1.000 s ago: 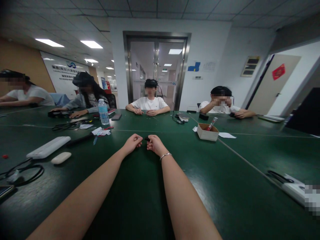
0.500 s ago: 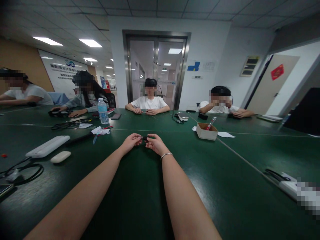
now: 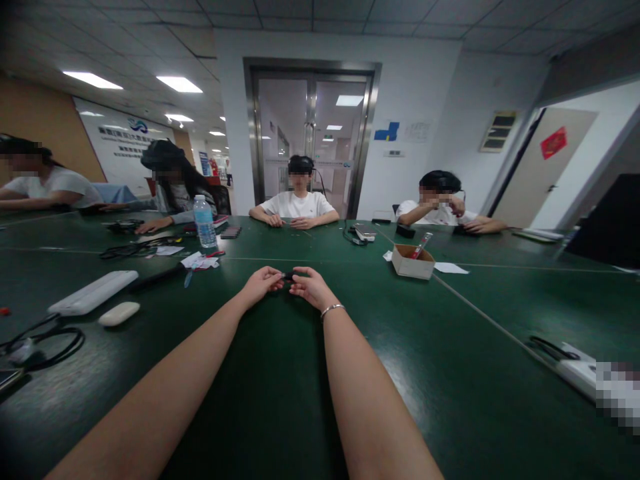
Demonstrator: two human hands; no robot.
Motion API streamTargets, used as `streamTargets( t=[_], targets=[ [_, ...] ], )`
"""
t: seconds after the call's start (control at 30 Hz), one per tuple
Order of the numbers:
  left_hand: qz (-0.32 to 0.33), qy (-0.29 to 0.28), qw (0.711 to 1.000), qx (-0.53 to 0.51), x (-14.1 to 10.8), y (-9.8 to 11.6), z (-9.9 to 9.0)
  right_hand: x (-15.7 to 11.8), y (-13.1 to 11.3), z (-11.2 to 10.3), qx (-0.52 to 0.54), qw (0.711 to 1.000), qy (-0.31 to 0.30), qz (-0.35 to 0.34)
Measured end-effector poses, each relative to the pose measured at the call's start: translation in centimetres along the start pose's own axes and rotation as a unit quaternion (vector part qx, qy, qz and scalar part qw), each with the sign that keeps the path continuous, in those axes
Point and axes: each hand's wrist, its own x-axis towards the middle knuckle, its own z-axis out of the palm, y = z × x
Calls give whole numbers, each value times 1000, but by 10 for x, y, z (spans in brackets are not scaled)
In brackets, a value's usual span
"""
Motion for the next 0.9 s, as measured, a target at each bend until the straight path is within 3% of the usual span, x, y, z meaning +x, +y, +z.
streamTargets(
  t=[0.9],
  targets=[
    [9,11,998,58,7,-12,-4,-5,-4,5,5,1000,18,4]
  ],
)
